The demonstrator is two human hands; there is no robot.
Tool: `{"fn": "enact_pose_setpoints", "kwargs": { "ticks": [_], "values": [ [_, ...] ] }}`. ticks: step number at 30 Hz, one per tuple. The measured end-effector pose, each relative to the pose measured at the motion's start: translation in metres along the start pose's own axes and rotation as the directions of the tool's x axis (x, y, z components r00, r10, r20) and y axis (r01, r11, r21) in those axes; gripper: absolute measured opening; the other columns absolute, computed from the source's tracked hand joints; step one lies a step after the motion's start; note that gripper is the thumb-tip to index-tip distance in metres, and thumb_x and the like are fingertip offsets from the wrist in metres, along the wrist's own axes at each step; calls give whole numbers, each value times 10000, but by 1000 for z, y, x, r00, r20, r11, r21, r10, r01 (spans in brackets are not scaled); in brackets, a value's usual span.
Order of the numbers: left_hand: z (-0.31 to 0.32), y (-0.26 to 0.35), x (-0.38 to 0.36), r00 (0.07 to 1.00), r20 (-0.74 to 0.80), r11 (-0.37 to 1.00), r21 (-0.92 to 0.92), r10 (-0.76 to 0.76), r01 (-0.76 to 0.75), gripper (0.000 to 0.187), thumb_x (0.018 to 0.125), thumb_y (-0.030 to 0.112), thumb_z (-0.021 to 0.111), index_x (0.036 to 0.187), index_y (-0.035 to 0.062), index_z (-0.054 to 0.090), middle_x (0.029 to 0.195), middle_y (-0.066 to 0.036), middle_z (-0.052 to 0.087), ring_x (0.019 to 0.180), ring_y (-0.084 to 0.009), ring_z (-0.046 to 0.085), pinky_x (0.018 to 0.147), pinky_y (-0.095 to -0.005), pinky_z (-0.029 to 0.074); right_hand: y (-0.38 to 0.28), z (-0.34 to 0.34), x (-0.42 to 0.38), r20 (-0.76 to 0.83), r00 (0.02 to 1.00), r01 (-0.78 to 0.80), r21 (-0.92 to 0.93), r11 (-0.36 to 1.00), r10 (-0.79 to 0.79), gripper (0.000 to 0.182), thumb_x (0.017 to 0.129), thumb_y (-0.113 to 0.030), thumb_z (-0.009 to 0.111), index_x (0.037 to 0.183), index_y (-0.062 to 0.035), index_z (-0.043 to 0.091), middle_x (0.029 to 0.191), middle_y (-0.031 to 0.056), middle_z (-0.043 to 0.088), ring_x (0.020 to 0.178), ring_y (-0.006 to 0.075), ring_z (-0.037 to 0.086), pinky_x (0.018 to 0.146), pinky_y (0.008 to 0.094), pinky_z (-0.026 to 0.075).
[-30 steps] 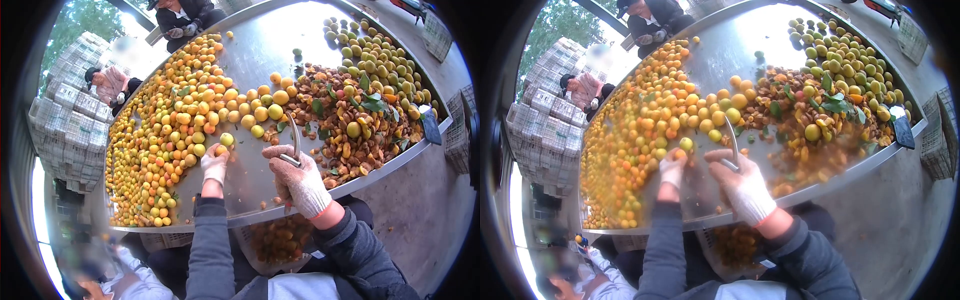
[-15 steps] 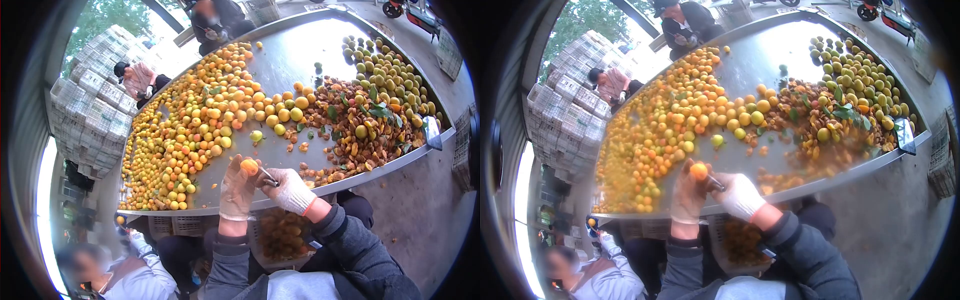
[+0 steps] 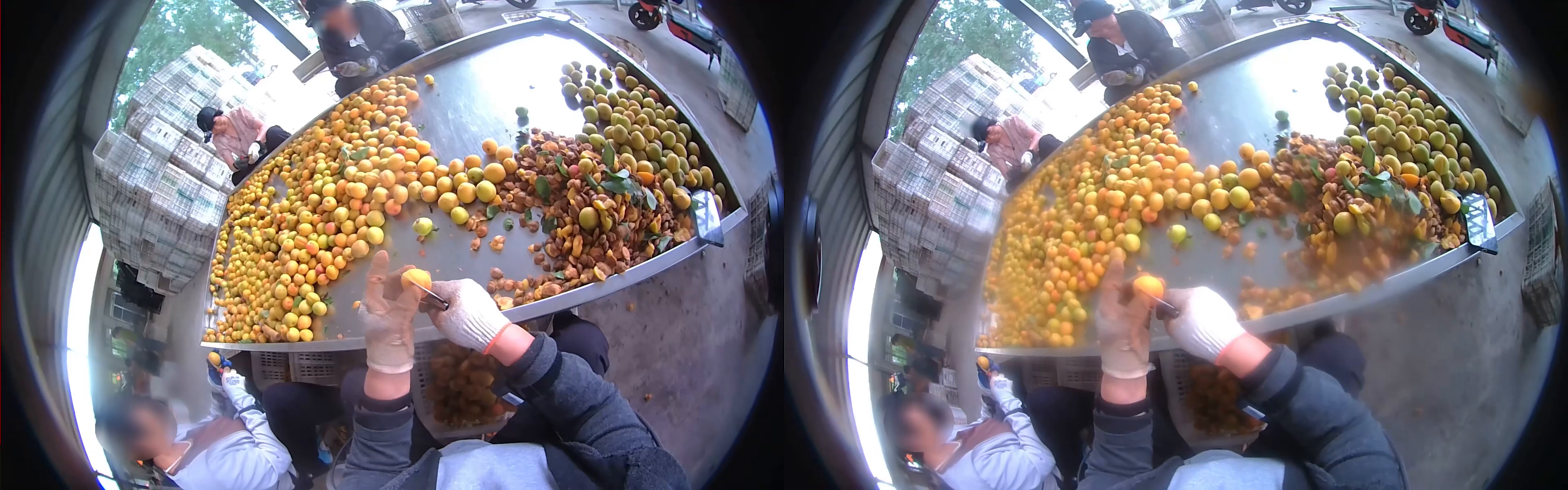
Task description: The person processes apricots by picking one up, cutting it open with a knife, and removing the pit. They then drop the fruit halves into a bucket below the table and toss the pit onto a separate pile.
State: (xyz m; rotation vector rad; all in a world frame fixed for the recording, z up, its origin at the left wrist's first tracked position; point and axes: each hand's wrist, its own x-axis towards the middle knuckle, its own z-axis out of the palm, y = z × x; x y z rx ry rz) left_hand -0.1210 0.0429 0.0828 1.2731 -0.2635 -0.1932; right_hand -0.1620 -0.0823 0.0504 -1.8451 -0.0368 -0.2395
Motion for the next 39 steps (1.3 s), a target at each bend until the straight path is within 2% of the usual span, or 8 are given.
{"fn": "enact_pose_setpoints", "kwargs": {
  "ticks": [15, 17, 22, 28, 30, 34, 35, 39],
  "values": [
    [31, 16, -8, 996, 14, 970, 232, -85, 79, 445, 781, -47, 722, 1194, -72, 559, 1085, -121, 636, 941, -171, 628, 834, -274, 536, -2, -13, -4, -66, 997, 45, -32, 998, -47, 149, 826, -106, 590, 926, -6, 636, 760, 181, 655, 680, 262, 638, 631, 344, 482],
    [38, 27, -13, 990, 64, 949, 297, -128, 104, 441, 786, -52, 710, 1200, -71, 557, 1101, -127, 634, 965, -170, 625, 848, -277, 533, 3, -16, -5, 234, 972, -88, 478, 874, -31, 129, 848, -143, 624, 918, -45, 670, 803, 77, 681, 732, 167, 631, 664, 319, 493],
    [40, 42, -10, 957, 242, 919, 391, -162, 57, 424, 800, -61, 678, 1206, -68, 558, 1127, -142, 634, 1023, -185, 625, 881, -285, 524, 5, -24, -9, 246, 967, -73, 531, 844, -71, 131, 850, -131, 620, 921, -31, 666, 805, 48, 670, 758, 122, 604, 685, 290, 484],
    [27, 38, 0, 987, 131, 961, 272, -91, 53, 435, 798, -110, 627, 1222, -52, 552, 1159, -157, 624, 1052, -229, 632, 917, -293, 510, 0, -46, -10, 356, 934, -121, 310, 943, 3, 165, 795, -61, 607, 925, -29, 702, 830, 74, 693, 777, 152, 617, 747, 292, 490],
    [11, 42, 9, 988, 144, 967, -239, -58, 92, 451, 792, -133, 603, 1231, -47, 547, 1175, -156, 614, 1077, -228, 619, 924, -284, 504, -4, -53, -11, 261, 965, -113, 353, 929, 18, 148, 822, -42, 577, 921, -2, 679, 755, 32, 667, 780, 114, 617, 751, 269, 493],
    [7, 26, 10, 999, -26, 899, 436, -18, 27, 453, 801, -102, 580, 1246, -30, 544, 1151, -138, 617, 1001, -220, 641, 838, -305, 527, -19, -58, -9, 128, 948, -312, 539, 782, 290, 151, 824, -27, 579, 940, -2, 673, 811, 44, 675, 806, 130, 622, 766, 272, 497],
    [7, 21, 7, 999, -25, 899, 436, -25, 33, 453, 801, -102, 580, 1246, -30, 544, 1151, -138, 617, 1001, -220, 641, 838, -305, 527, -9, -47, -6, -79, 993, -39, 500, 865, 91, 145, 819, -56, 607, 941, -21, 678, 823, 64, 662, 777, 140, 614, 728, 275, 492],
    [22, 7, -5, 880, 330, 302, 848, 341, -435, 496, 766, -41, 609, 1252, 22, 532, 1060, -138, 631, 864, -270, 667, 757, -350, 532, -6, -33, -2, -211, 973, 145, 245, 959, -93, 209, 820, -117, 676, 1005, -24, 646, 878, 73, 638, 764, 126, 591, 690, 272, 491]
  ]
}}
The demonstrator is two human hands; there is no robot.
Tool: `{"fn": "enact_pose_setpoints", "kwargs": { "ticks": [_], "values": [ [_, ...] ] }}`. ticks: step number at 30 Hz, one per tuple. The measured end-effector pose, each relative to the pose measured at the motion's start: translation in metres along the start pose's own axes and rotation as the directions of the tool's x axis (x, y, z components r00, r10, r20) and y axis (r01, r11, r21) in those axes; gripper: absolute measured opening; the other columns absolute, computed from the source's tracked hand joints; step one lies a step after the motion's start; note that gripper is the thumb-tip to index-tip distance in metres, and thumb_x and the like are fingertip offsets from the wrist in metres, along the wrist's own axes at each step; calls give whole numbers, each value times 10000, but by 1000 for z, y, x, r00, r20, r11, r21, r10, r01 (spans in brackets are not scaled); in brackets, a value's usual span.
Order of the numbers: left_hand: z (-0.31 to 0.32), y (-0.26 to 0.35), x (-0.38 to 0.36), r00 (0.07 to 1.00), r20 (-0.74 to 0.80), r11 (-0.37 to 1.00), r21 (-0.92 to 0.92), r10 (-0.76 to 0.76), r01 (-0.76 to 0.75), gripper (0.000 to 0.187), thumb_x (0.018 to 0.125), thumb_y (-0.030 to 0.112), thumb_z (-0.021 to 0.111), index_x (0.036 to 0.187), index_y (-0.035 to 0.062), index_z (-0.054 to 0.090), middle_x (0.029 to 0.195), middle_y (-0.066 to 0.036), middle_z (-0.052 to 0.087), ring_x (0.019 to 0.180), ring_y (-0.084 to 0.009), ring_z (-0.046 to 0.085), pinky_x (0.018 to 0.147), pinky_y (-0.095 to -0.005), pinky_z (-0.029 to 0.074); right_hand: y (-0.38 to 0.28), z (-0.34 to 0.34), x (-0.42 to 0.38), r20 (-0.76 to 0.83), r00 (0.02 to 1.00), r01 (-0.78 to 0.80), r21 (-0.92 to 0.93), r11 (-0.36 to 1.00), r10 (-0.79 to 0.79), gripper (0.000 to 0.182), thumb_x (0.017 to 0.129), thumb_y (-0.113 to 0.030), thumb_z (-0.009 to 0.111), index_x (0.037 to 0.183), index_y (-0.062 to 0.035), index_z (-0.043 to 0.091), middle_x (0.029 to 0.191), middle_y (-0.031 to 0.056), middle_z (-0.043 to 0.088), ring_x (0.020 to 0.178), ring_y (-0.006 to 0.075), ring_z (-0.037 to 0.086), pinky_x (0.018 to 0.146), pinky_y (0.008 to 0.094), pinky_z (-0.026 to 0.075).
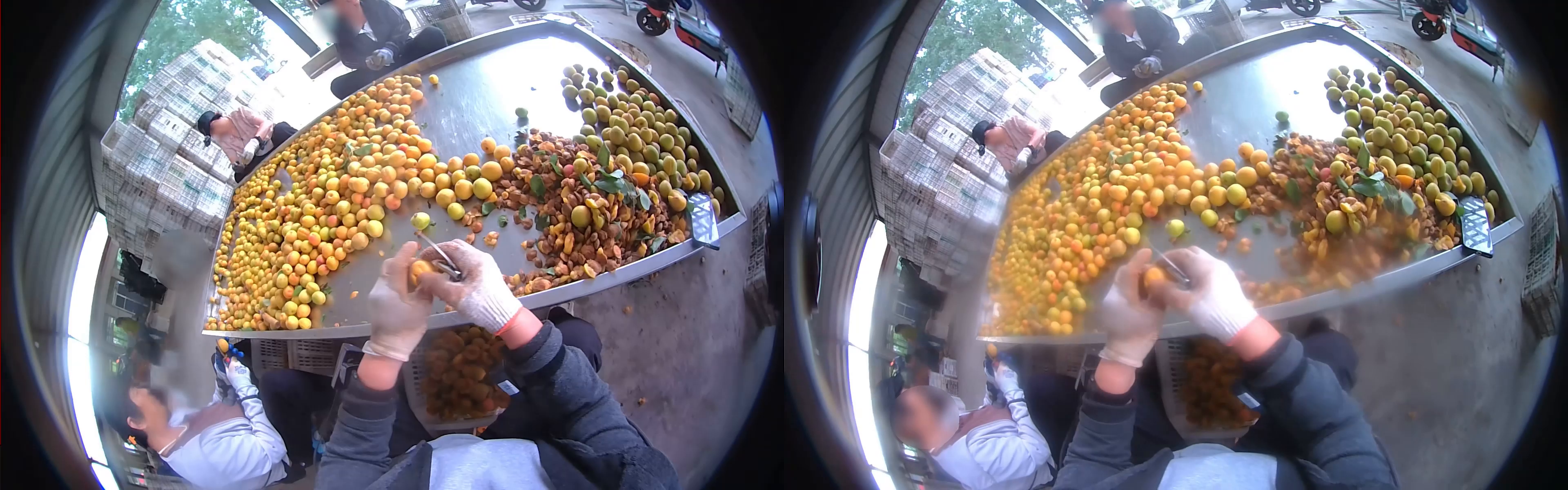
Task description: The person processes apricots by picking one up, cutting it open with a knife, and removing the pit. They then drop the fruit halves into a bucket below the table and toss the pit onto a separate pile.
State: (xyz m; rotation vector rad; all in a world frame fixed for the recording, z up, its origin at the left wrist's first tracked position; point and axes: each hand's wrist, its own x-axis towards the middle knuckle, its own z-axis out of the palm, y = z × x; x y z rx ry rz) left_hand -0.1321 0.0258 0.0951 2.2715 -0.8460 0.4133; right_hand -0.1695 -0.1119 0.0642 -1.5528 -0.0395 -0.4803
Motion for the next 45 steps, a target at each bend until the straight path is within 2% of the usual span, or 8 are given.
{"fn": "enact_pose_setpoints", "kwargs": {
  "ticks": [9, 14, 17, 18, 25, 32, 35, 45],
  "values": [
    [5, -7, -7, 988, -42, 977, -148, 149, -154, 462, 755, -33, 610, 1207, 49, 563, 946, -145, 636, 844, -328, 652, 737, -379, 528, -23, -8, 3, 201, 954, -280, 330, 901, 223, 242, 823, -210, 698, 970, -42, 605, 741, -2, 596, 618, 45, 524, 533, 207, 433],
    [2, -9, -21, 984, 41, 894, -413, -172, 174, 343, 849, -12, 535, 1188, 16, 584, 968, -128, 645, 855, -258, 649, 763, -336, 523, -31, -10, 4, 353, 844, -498, 239, 834, 404, 304, 834, -160, 682, 1079, -5, 589, 857, 53, 640, 796, 110, 592, 690, 263, 499],
    [2, -1, -16, 895, 55, 559, -763, -443, 324, 295, 912, 29, 486, 1190, 8, 582, 1005, -95, 653, 899, -212, 636, 796, -335, 524, -10, 8, -2, 170, 964, -256, 381, 889, 205, 373, 808, -148, 723, 1120, -9, 574, 936, 63, 639, 872, 116, 593, 754, 281, 508],
    [18, -33, -19, 970, -124, 779, -621, -207, 87, 275, 941, 65, 461, 1181, 7, 582, 994, -71, 649, 840, -148, 620, 729, -301, 538, -16, 5, -1, 189, 972, -178, 220, 959, 137, 434, 788, -116, 747, 1162, -13, 554, 995, 59, 629, 931, 123, 590, 806, 298, 507],
    [-2, -14, -31, 844, 83, 533, -741, -530, 408, 272, 962, 187, 432, 1050, 16, 625, 843, -40, 627, 657, -70, 566, 530, -218, 493, -8, 24, 1, 228, 957, 213, -122, 969, -182, 385, 739, -57, 730, 1104, -33, 609, 901, 84, 646, 735, 146, 604, 640, 292, 500],
    [-12, -22, -43, 871, -31, 656, -671, -490, 345, 364, 983, 303, 497, 1097, -20, 620, 929, -88, 673, 825, -117, 591, 747, -247, 488, -2, 51, 0, 192, 940, 321, -214, 923, -283, 285, 708, -48, 706, 985, -38, 637, 852, 167, 645, 735, 349, 630, 665, 371, 513],
    [-20, -21, -41, 849, 56, 638, -633, -526, 437, 381, 981, 329, 516, 1097, -18, 624, 906, -71, 666, 832, -105, 578, 756, -245, 484, -5, 57, 0, 233, 938, 310, -228, 923, -258, 276, 749, -19, 660, 1018, 15, 608, 855, 133, 654, 777, 191, 636, 727, 294, 502],
    [-5, -36, -49, 810, -44, 513, -794, -584, 327, 355, 970, 331, 543, 954, -8, 647, 739, 16, 596, 681, -36, 506, 586, -204, 433, 0, 68, -4, 194, 963, 220, -158, 963, -188, 190, 780, -43, 638, 963, 7, 621, 782, 177, 640, 669, 275, 637, 644, 331, 508]
  ]
}}
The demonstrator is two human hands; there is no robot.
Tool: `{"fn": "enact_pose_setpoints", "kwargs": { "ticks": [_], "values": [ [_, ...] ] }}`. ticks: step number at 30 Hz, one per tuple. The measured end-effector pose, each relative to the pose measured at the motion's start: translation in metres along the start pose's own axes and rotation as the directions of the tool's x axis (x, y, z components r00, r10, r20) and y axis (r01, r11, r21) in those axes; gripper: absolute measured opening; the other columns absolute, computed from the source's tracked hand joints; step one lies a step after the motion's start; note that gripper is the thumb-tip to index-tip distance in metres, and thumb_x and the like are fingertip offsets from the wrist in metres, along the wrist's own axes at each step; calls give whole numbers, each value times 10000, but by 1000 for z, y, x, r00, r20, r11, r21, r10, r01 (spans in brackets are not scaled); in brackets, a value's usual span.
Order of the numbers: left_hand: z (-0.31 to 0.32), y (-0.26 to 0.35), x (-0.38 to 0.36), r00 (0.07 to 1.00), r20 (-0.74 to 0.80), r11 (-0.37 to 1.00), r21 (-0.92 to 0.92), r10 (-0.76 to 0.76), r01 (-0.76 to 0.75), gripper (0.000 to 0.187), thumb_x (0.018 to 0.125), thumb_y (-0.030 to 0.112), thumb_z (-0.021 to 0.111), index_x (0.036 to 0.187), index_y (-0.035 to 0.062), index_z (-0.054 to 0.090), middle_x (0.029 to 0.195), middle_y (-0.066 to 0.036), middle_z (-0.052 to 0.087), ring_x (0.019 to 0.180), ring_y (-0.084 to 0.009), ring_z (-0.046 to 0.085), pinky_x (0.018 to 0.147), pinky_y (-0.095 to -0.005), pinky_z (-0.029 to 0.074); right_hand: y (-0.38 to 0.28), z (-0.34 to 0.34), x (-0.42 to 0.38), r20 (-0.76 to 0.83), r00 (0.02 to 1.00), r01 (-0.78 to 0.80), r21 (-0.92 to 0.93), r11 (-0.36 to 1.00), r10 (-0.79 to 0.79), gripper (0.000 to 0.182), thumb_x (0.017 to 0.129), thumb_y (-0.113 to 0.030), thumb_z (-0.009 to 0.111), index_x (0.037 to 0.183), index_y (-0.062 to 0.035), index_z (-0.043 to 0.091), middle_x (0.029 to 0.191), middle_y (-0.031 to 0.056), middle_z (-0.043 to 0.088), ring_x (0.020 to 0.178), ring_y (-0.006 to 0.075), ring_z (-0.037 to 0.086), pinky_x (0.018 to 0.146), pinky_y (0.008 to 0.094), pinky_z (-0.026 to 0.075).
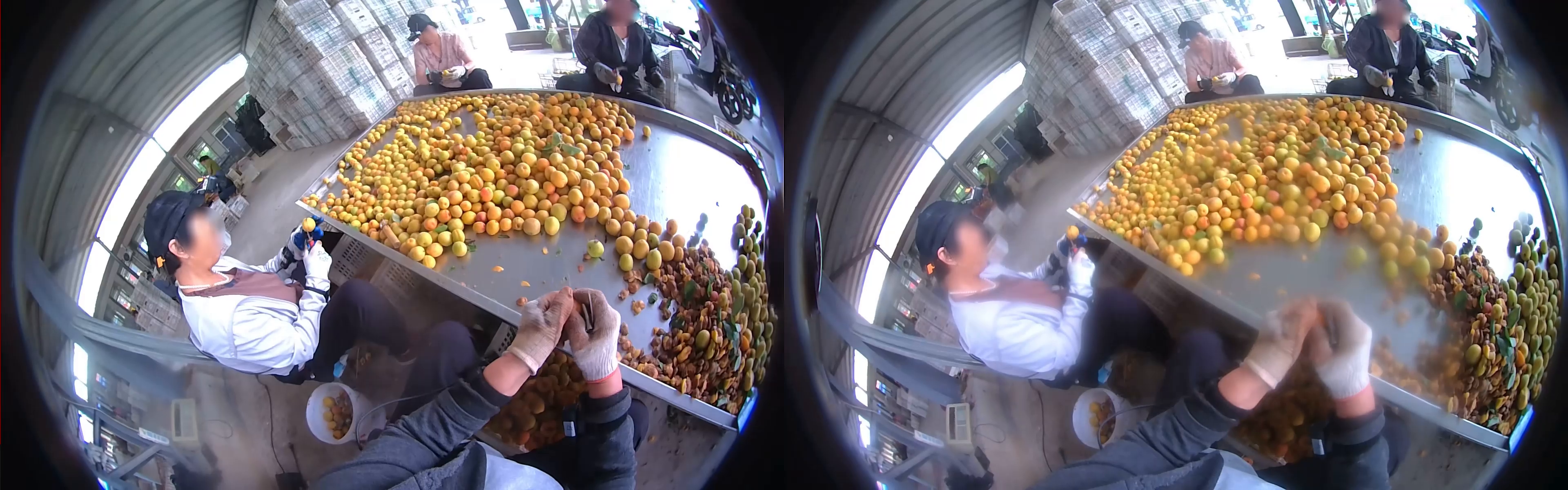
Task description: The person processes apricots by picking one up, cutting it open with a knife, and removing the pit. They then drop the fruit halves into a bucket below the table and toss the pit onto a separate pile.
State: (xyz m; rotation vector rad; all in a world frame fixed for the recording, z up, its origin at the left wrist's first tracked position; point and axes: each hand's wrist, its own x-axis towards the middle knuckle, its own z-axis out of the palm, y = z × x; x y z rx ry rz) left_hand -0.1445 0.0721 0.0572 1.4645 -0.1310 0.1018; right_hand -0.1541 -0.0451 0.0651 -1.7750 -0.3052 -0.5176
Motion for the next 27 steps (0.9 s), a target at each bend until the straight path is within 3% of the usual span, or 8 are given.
{"fn": "enact_pose_setpoints", "kwargs": {
  "ticks": [3, 14, 22, 23, 24, 25, 26, 27],
  "values": [
    [0, 8, 0, 996, 21, 991, 101, -88, 86, 327, 968, 300, 540, 957, -6, 656, 709, 33, 570, 633, -29, 500, 544, -194, 419, 2, 2, -2, 12, 971, -232, 280, 931, 239, 112, 851, -47, 562, 935, 13, 605, 699, -3, 571, 559, 43, 495, 481, 189, 382],
    [-2, 25, 0, 894, 162, 901, -49, -418, 431, 204, 913, 157, 537, 977, 6, 659, 655, 21, 537, 495, -53, 486, 429, -204, 383, 1, -11, -2, 42, 967, -253, 296, 921, 252, 149, 868, -77, 542, 941, 20, 628, 776, 45, 619, 675, 106, 545, 600, 245, 444],
    [-12, 19, -1, 877, 271, 918, 89, -397, 387, 182, 880, 144, 547, 931, 5, 653, 649, 12, 545, 496, -66, 490, 448, -226, 401, -9, -42, 10, 422, 719, -688, 325, 648, 552, 159, 781, 28, 523, 902, 13, 625, 800, 102, 645, 660, 165, 597, 586, 311, 488],
    [-11, 23, -2, 877, 277, 920, 118, -392, 374, 184, 878, 150, 544, 919, 5, 652, 646, 11, 545, 504, -68, 498, 461, -230, 410, 0, -37, 6, 331, 908, -318, 144, 937, 257, 216, 697, 79, 515, 870, 3, 619, 791, 132, 631, 618, 234, 597, 542, 328, 481],
    [-16, 23, -2, 860, 333, 923, 149, -386, 356, 193, 894, 176, 550, 929, 10, 643, 671, 7, 558, 533, -79, 526, 488, -233, 422, 6, -38, 5, 335, 887, -379, 131, 916, 319, 251, 642, 99, 520, 851, -2, 614, 779, 144, 613, 604, 280, 584, 532, 328, 475],
    [-19, 17, -1, 879, 365, 952, 129, -306, 277, 185, 918, 185, 557, 954, 21, 636, 708, 5, 572, 552, -83, 539, 499, -228, 429, 11, -31, 1, 256, 908, -392, 245, 887, 331, 223, 879, -204, 519, 908, -14, 633, 569, -12, 528, 384, 45, 421, 350, 205, 289],
    [-16, 13, 0, 861, 340, 919, 30, -378, 392, 219, 945, 236, 567, 976, 28, 631, 736, 3, 583, 561, -84, 550, 492, -225, 432, 15, -29, 2, 233, 845, -535, 369, 760, 482, 226, 887, -217, 528, 929, -24, 637, 560, -24, 511, 383, 48, 415, 349, 207, 286],
    [-11, 19, -2, 884, 272, 925, 84, -380, 371, 276, 952, 292, 575, 986, 25, 635, 742, -1, 597, 582, -85, 571, 490, -219, 438, 23, -27, 0, 207, 909, -414, 330, 848, 363, 231, 894, -228, 537, 955, -30, 641, 552, -32, 500, 376, 51, 406, 346, 204, 288]
  ]
}}
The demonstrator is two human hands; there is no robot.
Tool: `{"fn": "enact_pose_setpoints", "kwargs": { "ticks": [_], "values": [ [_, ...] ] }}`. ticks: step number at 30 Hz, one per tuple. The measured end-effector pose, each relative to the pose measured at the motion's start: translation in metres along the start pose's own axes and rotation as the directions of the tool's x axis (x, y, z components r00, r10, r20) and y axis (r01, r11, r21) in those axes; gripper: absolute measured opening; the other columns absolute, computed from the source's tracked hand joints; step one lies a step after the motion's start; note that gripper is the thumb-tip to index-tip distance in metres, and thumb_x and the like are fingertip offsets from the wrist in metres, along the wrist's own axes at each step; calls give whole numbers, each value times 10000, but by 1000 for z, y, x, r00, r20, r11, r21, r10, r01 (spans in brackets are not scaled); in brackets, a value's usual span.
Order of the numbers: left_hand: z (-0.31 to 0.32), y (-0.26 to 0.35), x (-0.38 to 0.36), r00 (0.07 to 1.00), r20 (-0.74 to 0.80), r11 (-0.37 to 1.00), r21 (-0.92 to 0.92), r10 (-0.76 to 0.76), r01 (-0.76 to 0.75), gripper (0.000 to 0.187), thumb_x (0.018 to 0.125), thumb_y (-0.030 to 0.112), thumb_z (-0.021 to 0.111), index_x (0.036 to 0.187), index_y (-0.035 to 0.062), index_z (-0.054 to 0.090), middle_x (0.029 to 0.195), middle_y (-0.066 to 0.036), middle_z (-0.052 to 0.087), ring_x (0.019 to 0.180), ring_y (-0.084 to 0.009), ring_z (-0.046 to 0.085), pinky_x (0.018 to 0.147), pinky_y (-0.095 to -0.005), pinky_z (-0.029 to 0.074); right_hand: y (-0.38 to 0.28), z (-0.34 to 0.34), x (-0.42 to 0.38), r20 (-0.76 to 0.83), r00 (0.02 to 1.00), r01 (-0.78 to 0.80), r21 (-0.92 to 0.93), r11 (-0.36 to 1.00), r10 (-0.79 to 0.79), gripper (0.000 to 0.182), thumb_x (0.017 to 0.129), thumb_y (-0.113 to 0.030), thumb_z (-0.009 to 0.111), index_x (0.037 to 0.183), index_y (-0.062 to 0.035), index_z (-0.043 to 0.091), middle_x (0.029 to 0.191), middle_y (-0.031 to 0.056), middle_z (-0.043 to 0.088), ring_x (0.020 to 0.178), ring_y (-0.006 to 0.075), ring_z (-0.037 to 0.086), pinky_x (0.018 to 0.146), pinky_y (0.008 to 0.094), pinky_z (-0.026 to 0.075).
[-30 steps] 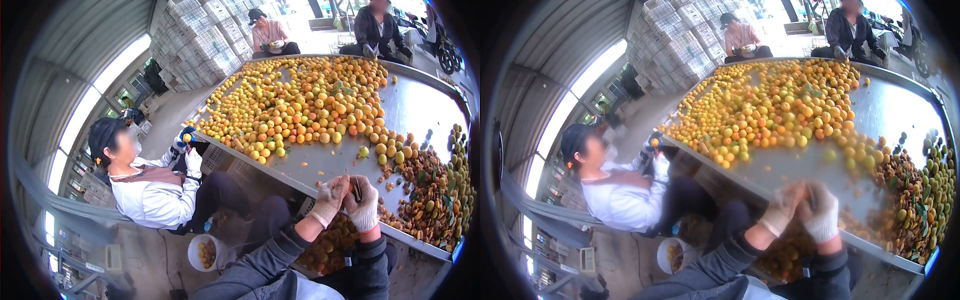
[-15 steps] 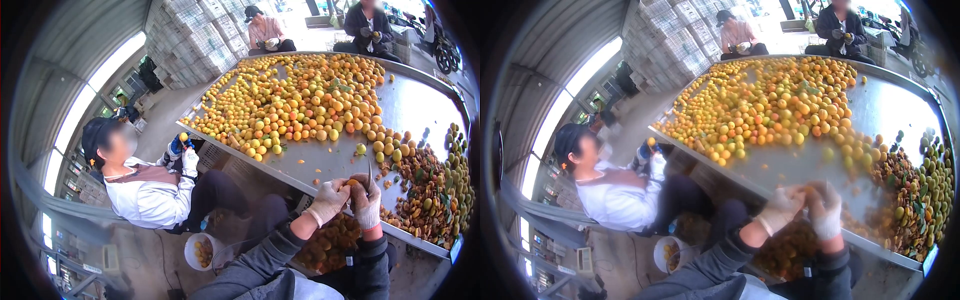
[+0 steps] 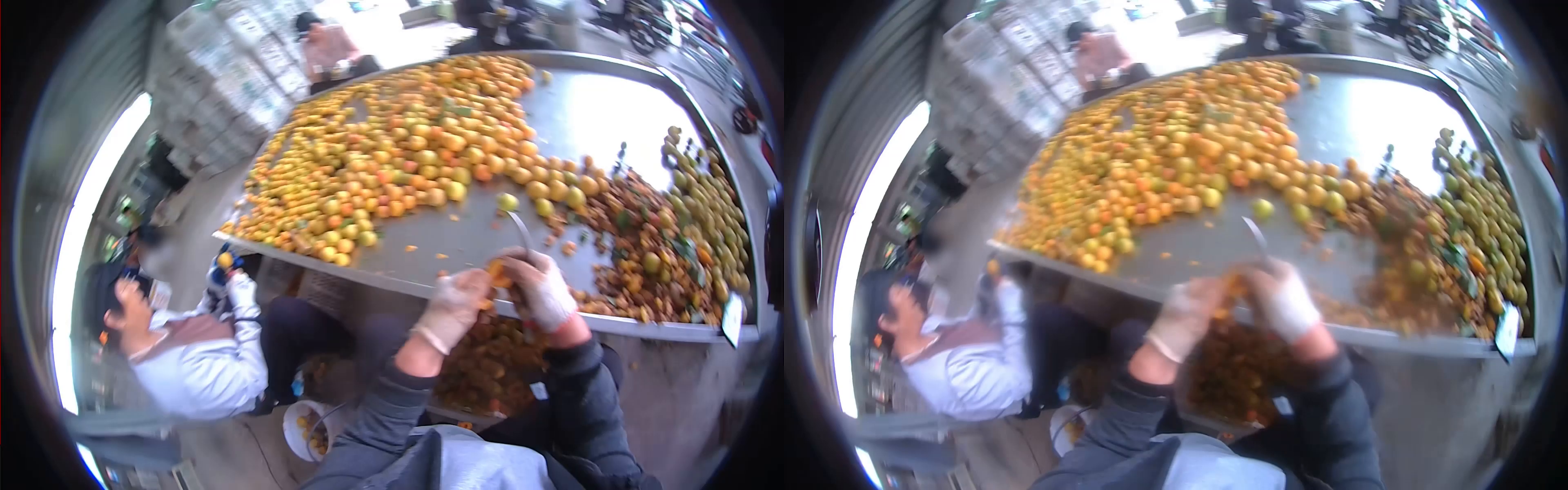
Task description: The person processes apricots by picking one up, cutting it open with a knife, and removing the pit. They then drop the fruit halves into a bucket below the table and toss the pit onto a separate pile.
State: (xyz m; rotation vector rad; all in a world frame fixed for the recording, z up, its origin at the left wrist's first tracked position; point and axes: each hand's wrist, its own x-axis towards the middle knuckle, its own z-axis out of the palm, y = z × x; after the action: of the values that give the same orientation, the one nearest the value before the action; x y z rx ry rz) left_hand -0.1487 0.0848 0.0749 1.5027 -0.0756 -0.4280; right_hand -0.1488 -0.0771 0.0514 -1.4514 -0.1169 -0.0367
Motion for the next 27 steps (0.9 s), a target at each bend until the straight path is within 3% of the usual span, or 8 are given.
{"fn": "enact_pose_setpoints", "kwargs": {
  "ticks": [2, 5, 11, 12, 15, 21, 23, 27],
  "values": [
    [0, -5, 7, 1000, 3, 999, -49, 13, -13, 349, 950, 351, 573, 1007, 14, 642, 744, -23, 628, 568, -97, 591, 470, -217, 445, -17, 2, -2, -31, 957, -276, 209, 938, 289, 226, 918, -228, 546, 1001, -38, 636, 544, -38, 489, 369, 51, 395, 339, 198, 291],
    [-2, -7, 14, 998, 34, 982, -180, -49, 54, 342, 937, 326, 594, 999, -6, 648, 761, -65, 642, 565, -132, 606, 481, -239, 482, -20, -3, -1, -12, 944, -310, 312, 898, 329, 208, 926, -211, 553, 1014, -41, 634, 535, -45, 481, 368, 45, 391, 348, 195, 299],
    [9, -21, 33, 971, -209, 944, -327, -119, 45, 346, 919, 338, 610, 1008, 6, 647, 811, -91, 645, 591, -168, 622, 503, -291, 509, -19, -2, 1, -189, 957, -190, 168, 967, 221, 246, 899, -212, 615, 1063, -30, 619, 682, -29, 561, 517, 35, 470, 443, 192, 368],
    [13, -19, 34, 972, -201, 944, -327, -123, 52, 346, 919, 338, 610, 1008, 6, 647, 811, -91, 645, 591, -168, 622, 503, -291, 509, -9, -3, 1, -204, 966, -137, 127, 982, 161, 350, 855, -253, 668, 1074, 15, 621, 866, 60, 643, 721, 112, 573, 651, 246, 478],
    [19, -14, 36, 961, -228, 936, -345, -155, 69, 343, 916, 336, 614, 1008, 6, 640, 794, -88, 639, 587, -177, 618, 502, -290, 507, -2, -6, 2, -236, 968, -105, -72, 992, 86, 366, 833, -251, 692, 1075, 15, 622, 891, 70, 647, 770, 114, 593, 695, 258, 496],
    [1, -26, 29, 995, 94, 999, -16, -41, 43, 369, 929, 350, 588, 1079, 14, 614, 811, -91, 631, 586, -175, 592, 481, -285, 485, -18, -23, -1, -133, 945, -261, 244, 934, 299, 232, 869, -224, 635, 1023, -52, 611, 694, -12, 596, 457, 37, 452, 411, 196, 355],
    [-3, -26, 27, 996, 46, 930, -358, -78, 89, 410, 924, 387, 588, 1118, 26, 601, 833, -85, 619, 624, -159, 574, 493, -273, 473, -22, -31, -1, -96, 951, -200, 533, 822, 293, 198, 879, -207, 617, 1005, -54, 611, 690, -4, 601, 412, 38, 412, 373, 206, 321],
    [6, -14, 23, 955, 87, 864, -407, -285, 295, 461, 918, 452, 571, 1199, 87, 566, 961, -31, 591, 779, -148, 577, 640, -279, 489, -33, -11, -14, -5, 988, -149, 235, 961, 155, 250, 892, -163, 629, 1094, -18, 592, 712, 20, 621, 602, 53, 569, 491, 197, 427]
  ]
}}
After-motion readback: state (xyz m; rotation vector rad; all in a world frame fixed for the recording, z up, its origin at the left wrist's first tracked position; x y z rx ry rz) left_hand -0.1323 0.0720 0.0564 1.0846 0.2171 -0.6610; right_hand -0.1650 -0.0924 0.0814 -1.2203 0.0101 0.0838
